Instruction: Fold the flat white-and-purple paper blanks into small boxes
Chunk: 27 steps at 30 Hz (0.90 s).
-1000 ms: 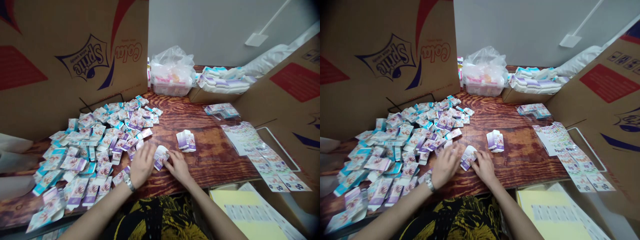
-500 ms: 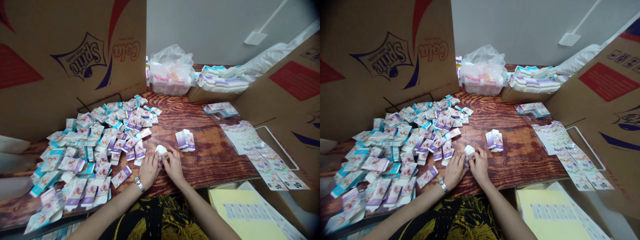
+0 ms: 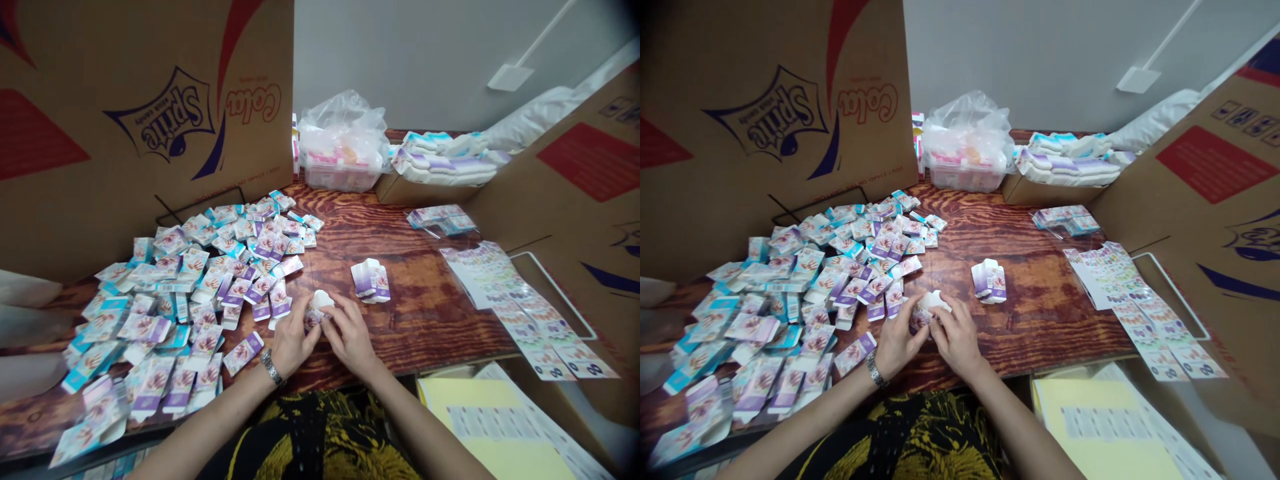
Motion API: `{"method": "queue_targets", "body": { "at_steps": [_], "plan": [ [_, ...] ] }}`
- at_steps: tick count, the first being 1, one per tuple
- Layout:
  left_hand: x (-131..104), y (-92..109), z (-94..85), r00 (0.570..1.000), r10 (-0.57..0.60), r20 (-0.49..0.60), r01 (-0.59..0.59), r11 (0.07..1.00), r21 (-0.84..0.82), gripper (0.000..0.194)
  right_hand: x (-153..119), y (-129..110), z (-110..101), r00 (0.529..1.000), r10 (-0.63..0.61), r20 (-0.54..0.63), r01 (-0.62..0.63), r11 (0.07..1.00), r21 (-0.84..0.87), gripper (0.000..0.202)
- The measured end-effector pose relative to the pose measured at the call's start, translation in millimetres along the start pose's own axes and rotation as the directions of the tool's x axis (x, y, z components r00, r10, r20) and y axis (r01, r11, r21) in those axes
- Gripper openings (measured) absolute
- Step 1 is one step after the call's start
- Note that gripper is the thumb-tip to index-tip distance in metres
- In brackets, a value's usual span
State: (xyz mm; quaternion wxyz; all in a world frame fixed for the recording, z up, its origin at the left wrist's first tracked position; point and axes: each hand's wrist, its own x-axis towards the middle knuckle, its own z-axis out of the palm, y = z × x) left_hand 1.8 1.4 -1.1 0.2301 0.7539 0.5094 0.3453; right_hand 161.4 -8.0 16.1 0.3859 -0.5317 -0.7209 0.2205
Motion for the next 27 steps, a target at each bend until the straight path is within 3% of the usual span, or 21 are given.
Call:
{"method": "queue_targets", "body": {
  "at_steps": [3, 7, 10, 15, 18, 24, 27],
  "plan": [
    [0, 2, -2.0, 0.998, 0.062, 0.024, -0.062, 0.998, 0.003, 0.041, 1, -2, 0, 0.989, 0.122, 0.084, -0.136, 0.973, 0.187, 0.020],
    [-1, 0, -2.2, 0.990, 0.109, 0.090, -0.115, 0.992, 0.058, 0.029, 10, -6, 1, 0.923, 0.369, 0.105, -0.371, 0.784, 0.497, 0.025],
    [-4, -2, -1.4, 0.990, 0.108, 0.091, -0.116, 0.989, 0.093, 0.039, 16, -8, 0, 0.895, 0.404, 0.189, -0.439, 0.727, 0.528, 0.023],
    [-9, -6, 3.0, 0.992, 0.105, 0.069, -0.116, 0.978, 0.172, 0.060, 19, -13, -4, 0.952, 0.282, 0.120, -0.303, 0.927, 0.222, 0.018],
    [-10, -7, 4.7, 0.986, 0.151, 0.069, -0.163, 0.963, 0.215, 0.064, 17, -19, -4, 0.974, 0.203, 0.096, -0.212, 0.973, 0.095, 0.022],
    [-8, -5, 2.5, 0.982, 0.180, 0.050, -0.187, 0.949, 0.255, 0.068, 7, -30, 1, 0.992, 0.058, 0.110, -0.064, 0.997, 0.054, 0.032],
    [-4, -10, -7.5, 0.981, 0.180, 0.071, -0.193, 0.931, 0.309, 0.069, 5, -15, 0, 0.976, 0.096, 0.194, -0.126, 0.981, 0.147, 0.036]
  ]
}}
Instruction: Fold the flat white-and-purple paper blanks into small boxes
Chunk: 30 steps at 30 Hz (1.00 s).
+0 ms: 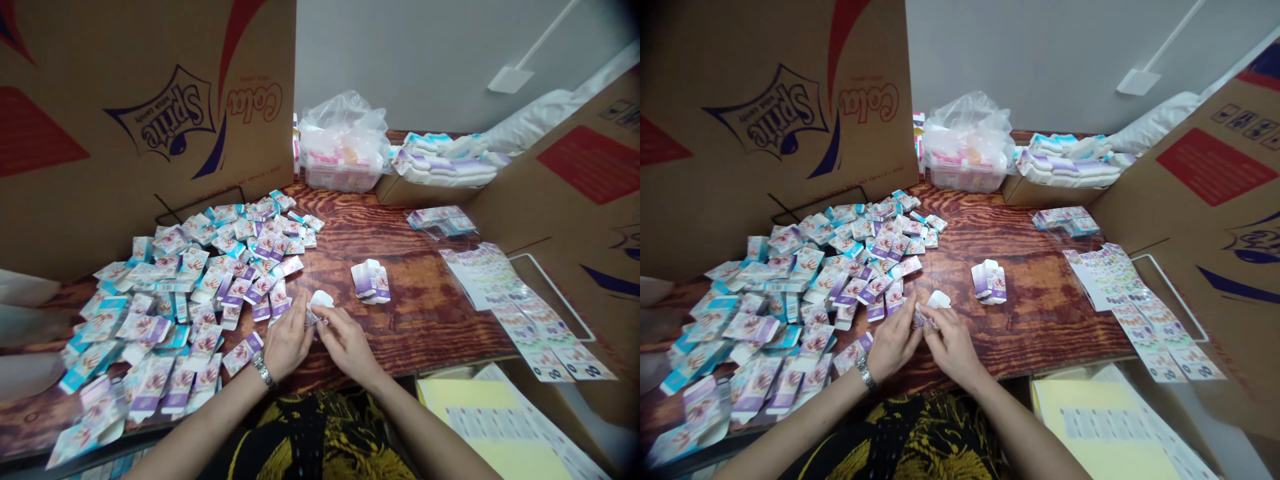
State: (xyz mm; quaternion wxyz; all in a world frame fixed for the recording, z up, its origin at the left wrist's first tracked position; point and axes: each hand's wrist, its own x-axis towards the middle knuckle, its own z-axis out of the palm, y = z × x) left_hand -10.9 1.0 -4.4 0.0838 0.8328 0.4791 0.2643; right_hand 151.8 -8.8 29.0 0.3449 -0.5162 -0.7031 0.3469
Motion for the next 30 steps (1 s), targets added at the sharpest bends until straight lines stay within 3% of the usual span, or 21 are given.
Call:
{"method": "queue_targets", "body": {
  "at_steps": [3, 7, 10, 13, 17, 20, 23, 26, 28, 30],
  "plan": [
    [6, -16, -15.0, 0.999, -0.054, -0.008, 0.054, 0.984, 0.169, 0.064, 2, 28, -5, 0.989, 0.135, -0.063, -0.136, 0.991, -0.001, 0.040],
    [13, -29, -29.6, 0.986, -0.112, -0.120, 0.147, 0.930, 0.338, 0.056, 1, 58, 1, 0.993, 0.117, -0.031, -0.120, 0.909, -0.399, 0.039],
    [7, -22, -20.8, 0.998, -0.006, -0.068, 0.025, 0.960, 0.277, 0.055, -2, 65, 15, 0.991, 0.131, -0.001, -0.107, 0.808, -0.580, 0.043],
    [-5, -9, 4.2, 0.992, 0.110, 0.054, -0.118, 0.980, 0.159, 0.053, -4, 66, 24, 0.992, 0.120, -0.031, -0.113, 0.778, -0.618, 0.039],
    [-13, 1, 36.4, 0.986, 0.094, 0.138, -0.112, 0.986, 0.124, 0.050, -1, 64, 27, 0.988, 0.106, -0.111, -0.150, 0.809, -0.569, 0.022],
    [-10, 3, 44.6, 0.986, 0.041, 0.160, -0.056, 0.994, 0.095, 0.057, 3, 59, 26, 0.974, 0.131, -0.184, -0.201, 0.875, -0.440, 0.014],
    [-4, 5, 41.0, 0.993, -0.017, 0.118, 0.010, 0.998, 0.065, 0.065, 6, 52, 23, 0.961, 0.186, -0.203, -0.229, 0.949, -0.216, 0.013],
    [-1, 7, 33.3, 0.997, -0.053, 0.052, 0.053, 0.999, -0.004, 0.061, 7, 43, 17, 0.975, 0.185, -0.125, -0.187, 0.982, -0.009, 0.014],
    [0, 8, 27.6, 0.996, -0.082, 0.034, 0.085, 0.993, -0.085, 0.055, 6, 35, 11, 0.984, 0.139, -0.115, -0.135, 0.990, 0.043, 0.015],
    [2, 9, 21.5, 0.991, -0.134, 0.028, 0.137, 0.976, -0.171, 0.050, 3, 27, 4, 0.985, 0.069, -0.160, -0.072, 0.997, -0.014, 0.021]
  ]
}}
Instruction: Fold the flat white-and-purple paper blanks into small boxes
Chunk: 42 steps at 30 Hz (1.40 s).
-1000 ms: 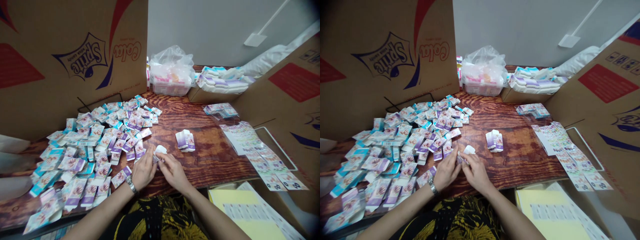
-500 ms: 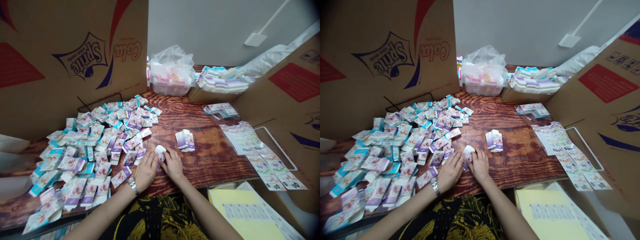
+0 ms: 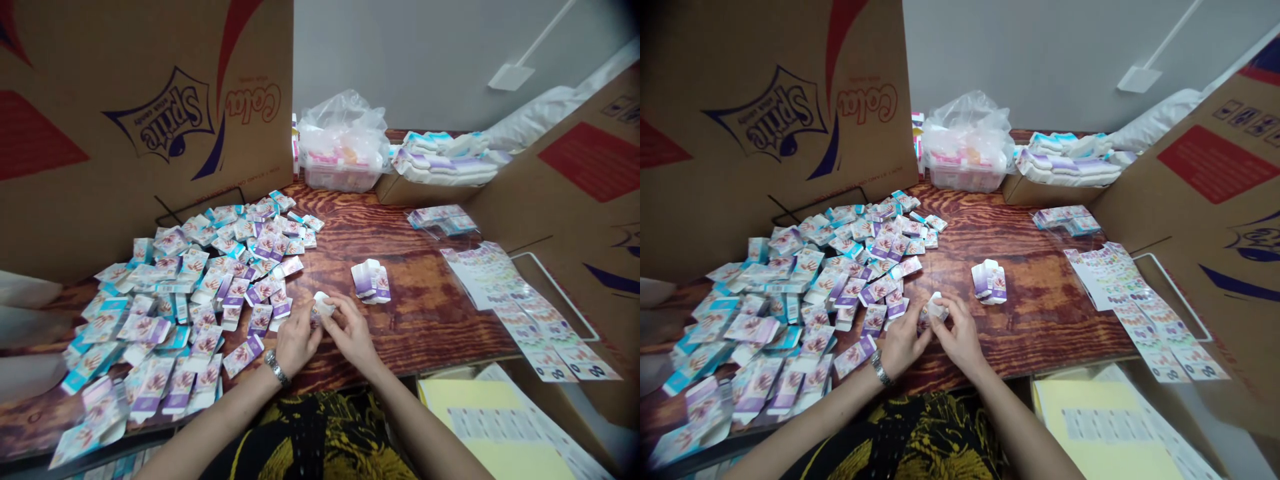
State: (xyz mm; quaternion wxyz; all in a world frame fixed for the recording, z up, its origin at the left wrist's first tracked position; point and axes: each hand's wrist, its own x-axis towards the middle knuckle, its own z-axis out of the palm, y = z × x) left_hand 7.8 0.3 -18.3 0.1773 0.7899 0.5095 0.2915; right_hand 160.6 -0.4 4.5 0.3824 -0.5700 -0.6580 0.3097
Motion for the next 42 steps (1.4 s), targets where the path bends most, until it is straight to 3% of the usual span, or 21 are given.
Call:
{"method": "queue_targets", "body": {
  "at_steps": [4, 6, 10, 14, 16, 19, 22, 25, 28, 31, 33, 36, 40, 42],
  "plan": [
    [3, 7, -11.0, 0.998, -0.063, -0.025, 0.060, 0.993, -0.105, 0.052, -4, -10, -9, 0.987, -0.160, -0.013, 0.156, 0.973, -0.171, 0.023],
    [3, 9, -14.5, 0.998, -0.043, -0.034, 0.039, 0.991, -0.124, 0.050, -6, -11, -10, 0.987, -0.156, 0.038, 0.160, 0.978, -0.132, 0.021],
    [4, 8, -18.1, 0.999, 0.025, -0.022, -0.028, 0.989, -0.145, 0.039, -5, -14, -8, 0.992, -0.019, 0.123, 0.000, 0.989, 0.148, 0.022],
    [4, 5, -20.9, 0.995, 0.097, 0.018, -0.094, 0.991, -0.097, 0.032, 1, -17, -6, 0.977, 0.201, 0.066, -0.210, 0.882, 0.422, 0.027],
    [3, 5, -21.6, 0.991, 0.130, 0.023, -0.128, 0.988, -0.082, 0.032, 5, -18, -5, 0.962, 0.252, 0.105, -0.270, 0.824, 0.499, 0.023],
    [0, 5, -20.3, 0.996, 0.092, 0.002, -0.092, 0.995, -0.043, 0.041, 12, -20, -6, 0.946, 0.269, 0.180, -0.324, 0.778, 0.538, 0.019],
    [-2, 5, -17.2, 0.998, 0.053, -0.020, -0.052, 0.999, 0.009, 0.057, 15, -23, -9, 0.958, 0.230, 0.170, -0.280, 0.868, 0.411, 0.016],
    [-1, 5, -14.3, 0.997, 0.077, -0.006, -0.077, 0.996, 0.049, 0.062, 13, -30, -10, 0.991, 0.108, 0.085, -0.118, 0.984, 0.132, 0.015],
    [-1, 5, -11.9, 0.995, 0.102, -0.007, -0.101, 0.991, 0.086, 0.062, 4, -38, -6, 0.998, -0.040, 0.042, 0.042, 0.998, -0.045, 0.025],
    [-2, 5, -13.0, 0.995, 0.098, -0.026, -0.095, 0.991, 0.098, 0.066, -5, -41, 0, 0.985, -0.165, 0.042, 0.168, 0.980, -0.104, 0.033],
    [-1, 2, -18.8, 0.995, 0.098, -0.018, -0.095, 0.989, 0.116, 0.068, -7, -35, 1, 0.987, -0.137, 0.082, 0.141, 0.989, -0.049, 0.034],
    [6, -8, -36.7, 0.995, 0.095, -0.032, -0.084, 0.966, 0.246, 0.064, -4, -12, -3, 0.992, 0.021, 0.126, -0.025, 0.999, 0.031, 0.032],
    [15, -19, -58.6, 0.972, 0.072, -0.223, 0.040, 0.885, 0.463, 0.056, 2, 24, -5, 0.987, 0.055, 0.150, -0.009, 0.958, -0.287, 0.033],
    [13, -18, -56.4, 0.966, 0.124, -0.225, -0.003, 0.881, 0.472, 0.055, 2, 34, -1, 0.979, 0.068, 0.194, 0.035, 0.877, -0.479, 0.043]
  ]
}}
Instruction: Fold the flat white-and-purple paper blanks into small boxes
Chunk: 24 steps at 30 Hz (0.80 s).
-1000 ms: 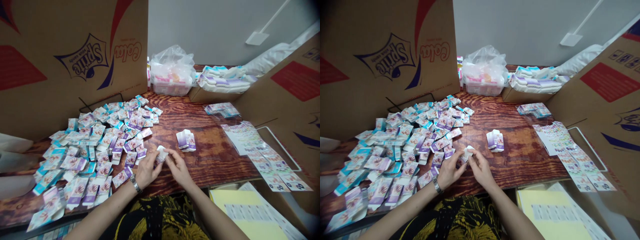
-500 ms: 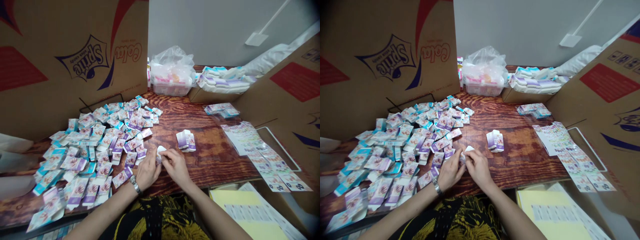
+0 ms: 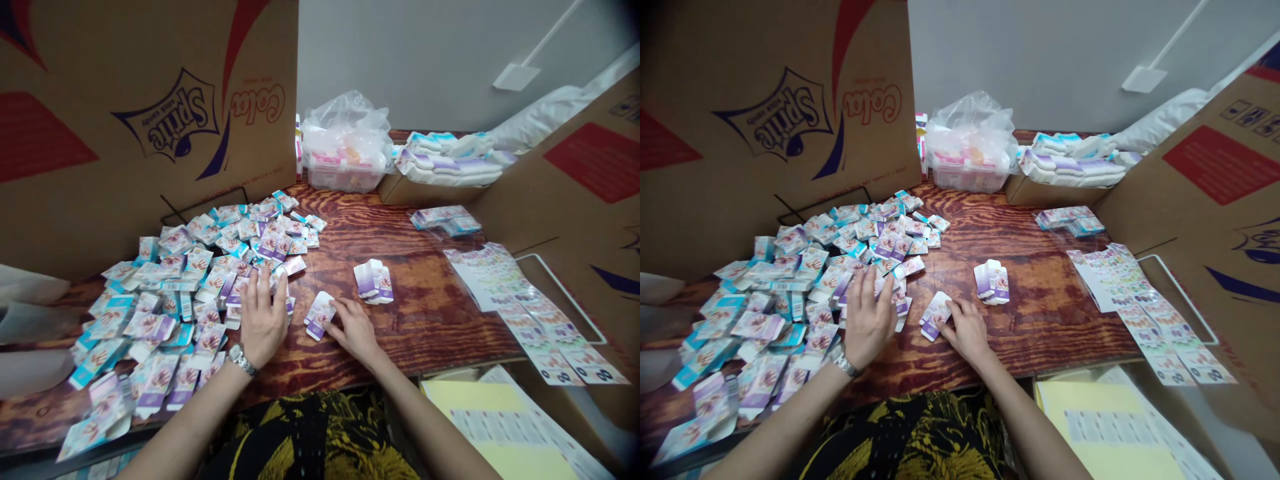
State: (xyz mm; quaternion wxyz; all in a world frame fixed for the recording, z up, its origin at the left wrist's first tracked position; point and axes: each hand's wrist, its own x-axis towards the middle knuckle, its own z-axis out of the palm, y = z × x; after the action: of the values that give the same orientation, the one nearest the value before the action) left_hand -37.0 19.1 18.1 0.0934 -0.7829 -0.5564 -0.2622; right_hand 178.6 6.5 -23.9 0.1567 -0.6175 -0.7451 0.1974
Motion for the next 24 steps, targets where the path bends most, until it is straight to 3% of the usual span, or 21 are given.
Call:
{"method": "queue_targets", "body": {
  "at_steps": [2, 5, 8, 11, 13, 15, 18, 20, 24],
  "plan": [
    [-9, 10, 7.9, 0.990, 0.126, 0.064, -0.120, 0.989, -0.092, 0.056, 0, 0, 7, 0.999, 0.007, 0.031, -0.002, 0.989, -0.147, 0.049],
    [-30, 30, 29.4, 0.940, 0.271, 0.205, -0.225, 0.949, -0.221, 0.056, -2, -6, 14, 1.000, 0.010, 0.030, -0.003, 0.976, -0.217, 0.044],
    [-45, 42, 51.6, 0.915, 0.270, 0.301, -0.192, 0.945, -0.263, 0.056, -2, -12, 16, 0.999, 0.030, -0.037, -0.036, 0.987, -0.154, 0.031],
    [-47, 45, 62.7, 0.911, 0.218, 0.351, -0.120, 0.953, -0.279, 0.061, -2, -16, 18, 0.987, 0.069, -0.146, -0.068, 0.998, 0.009, 0.016],
    [-43, 44, 61.9, 0.923, 0.169, 0.347, -0.074, 0.959, -0.273, 0.064, -1, -20, 18, 0.979, 0.107, -0.172, -0.076, 0.981, 0.176, 0.014],
    [-38, 43, 56.3, 0.941, 0.114, 0.319, -0.026, 0.963, -0.268, 0.063, 0, -25, 13, 0.985, 0.117, -0.123, -0.066, 0.931, 0.359, 0.015],
    [-31, 42, 43.7, 0.953, 0.052, 0.297, 0.053, 0.941, -0.334, 0.057, -1, -30, 0, 0.998, 0.040, -0.056, -0.004, 0.850, 0.526, 0.013],
    [-26, 41, 35.4, 0.949, 0.000, 0.315, 0.135, 0.902, -0.409, 0.053, -4, -32, -11, 0.993, -0.006, -0.114, 0.064, 0.860, 0.506, 0.018],
    [-20, 40, 24.3, 0.951, -0.085, 0.296, 0.236, 0.820, -0.521, 0.053, -11, -33, -21, 0.955, -0.122, -0.271, 0.199, 0.941, 0.275, 0.023]
  ]
}}
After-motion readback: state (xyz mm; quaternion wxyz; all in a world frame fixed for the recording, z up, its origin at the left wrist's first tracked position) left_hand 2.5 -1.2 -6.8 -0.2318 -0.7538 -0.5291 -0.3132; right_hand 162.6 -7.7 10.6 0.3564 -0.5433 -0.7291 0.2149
